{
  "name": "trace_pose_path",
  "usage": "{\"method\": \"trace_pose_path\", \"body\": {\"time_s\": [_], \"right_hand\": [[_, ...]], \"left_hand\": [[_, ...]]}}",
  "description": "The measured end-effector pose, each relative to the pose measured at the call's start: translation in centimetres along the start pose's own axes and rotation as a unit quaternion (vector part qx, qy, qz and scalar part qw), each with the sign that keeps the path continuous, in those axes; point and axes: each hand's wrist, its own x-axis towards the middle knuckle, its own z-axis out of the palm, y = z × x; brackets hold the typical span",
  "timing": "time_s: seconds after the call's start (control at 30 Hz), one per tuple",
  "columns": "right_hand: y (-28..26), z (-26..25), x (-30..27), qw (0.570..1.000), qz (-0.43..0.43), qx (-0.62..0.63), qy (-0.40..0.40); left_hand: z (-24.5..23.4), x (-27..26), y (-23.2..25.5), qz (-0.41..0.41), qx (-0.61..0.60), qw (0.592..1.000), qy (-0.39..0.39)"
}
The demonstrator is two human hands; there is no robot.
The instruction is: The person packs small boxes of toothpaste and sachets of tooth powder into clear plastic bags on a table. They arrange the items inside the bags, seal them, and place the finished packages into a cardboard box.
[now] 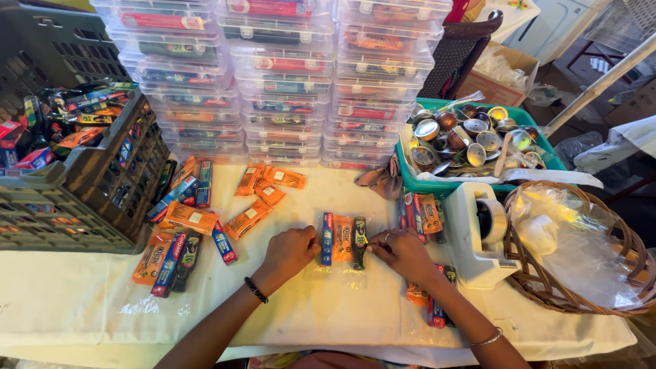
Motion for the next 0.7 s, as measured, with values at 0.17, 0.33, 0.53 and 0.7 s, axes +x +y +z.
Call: {"method": "trace_pose_path", "body": {"time_s": [0.17, 0.33, 0.53, 0.7], "right_hand": [[1.2, 0.8, -0.2, 0.995, -0.004, 0.093, 0.036], [2.1, -2.7, -1.5, 0.983, 0.033, 0.136, 0.119], [3.3, -10.7, -5.1, 0.967, 0.051, -0.133, 0.21], [5.2, -12.4, -7.4, 0.938, 0.207, -0.216, 0.174]], "left_hand": [[-0.3, -0.1, 0.8, -0.006, -0.049, 0.999, 0.006], [-0.4, 0.3, 3.9, 0.017, -0.133, 0.989, 0.055], [1.4, 3.3, 11.5, 0.172, -0.211, 0.953, 0.13], [6.6, 4.5, 14.3, 0.165, -0.238, 0.953, 0.084]]}}
